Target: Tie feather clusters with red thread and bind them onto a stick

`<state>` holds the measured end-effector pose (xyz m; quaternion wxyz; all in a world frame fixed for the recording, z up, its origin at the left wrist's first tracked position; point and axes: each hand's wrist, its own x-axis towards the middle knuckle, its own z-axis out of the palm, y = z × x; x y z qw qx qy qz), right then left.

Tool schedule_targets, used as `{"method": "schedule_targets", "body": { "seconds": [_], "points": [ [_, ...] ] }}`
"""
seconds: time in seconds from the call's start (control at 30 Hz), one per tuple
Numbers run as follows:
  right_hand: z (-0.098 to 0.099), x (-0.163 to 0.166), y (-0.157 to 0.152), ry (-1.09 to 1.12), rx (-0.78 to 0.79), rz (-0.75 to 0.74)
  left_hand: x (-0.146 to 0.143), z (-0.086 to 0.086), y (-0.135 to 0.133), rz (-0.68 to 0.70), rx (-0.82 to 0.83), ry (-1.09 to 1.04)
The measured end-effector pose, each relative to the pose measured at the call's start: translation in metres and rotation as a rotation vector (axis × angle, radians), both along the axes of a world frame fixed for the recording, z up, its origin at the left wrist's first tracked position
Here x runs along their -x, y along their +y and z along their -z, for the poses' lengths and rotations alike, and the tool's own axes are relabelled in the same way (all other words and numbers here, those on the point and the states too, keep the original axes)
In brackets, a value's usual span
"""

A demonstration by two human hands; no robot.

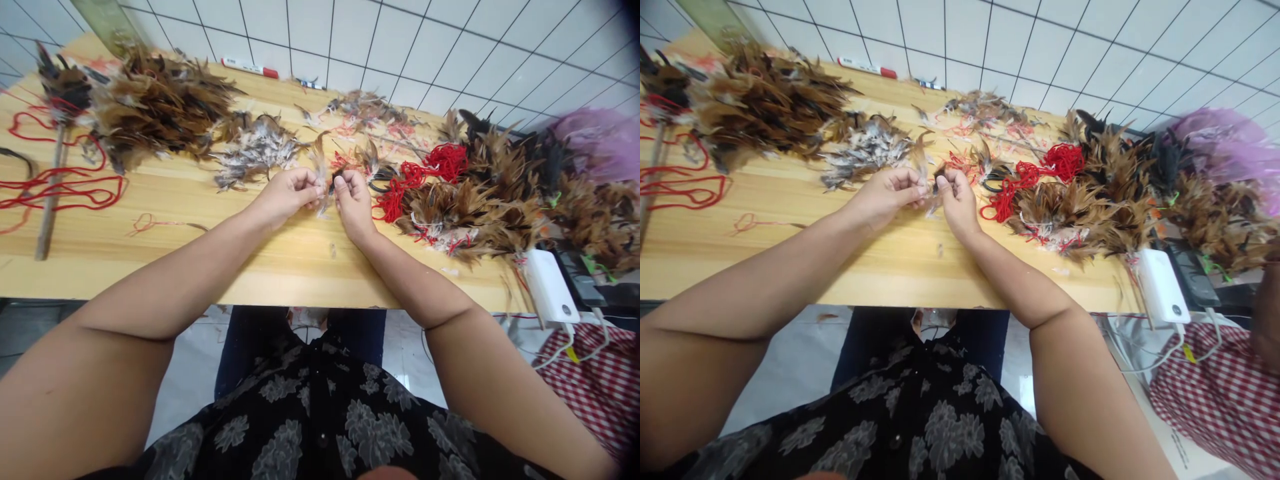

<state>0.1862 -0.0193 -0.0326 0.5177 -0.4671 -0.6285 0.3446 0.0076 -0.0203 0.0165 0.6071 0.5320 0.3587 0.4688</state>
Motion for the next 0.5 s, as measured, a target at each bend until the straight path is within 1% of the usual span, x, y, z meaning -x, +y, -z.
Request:
{"method": "schedule_targets", "body": {
  "seconds": [0.1, 0.2, 0.37, 0.5],
  "points": [
    [-0.005, 0.003, -0.004, 0.055, 0.059, 0.051, -0.001, -0.002, -0.002, 0.012, 0.017, -0.001],
    [-0.007, 0.004, -0.007, 0.044, 0.086, 0.060, -0.002, -0.003, -0.004, 0.032, 0.022, -0.002],
    [-0.008, 0.005, -0.010, 0.020, 0.061, 0.042, -0.003, -0.006, -0.010, 0.101, 0.118, -0.047],
    [-0.015, 0.005, -0.014, -0.085, 0.058, 0.039, -0.004, -0.007, -0.014, 0.126, 0.192, -0.105]
  ]
}}
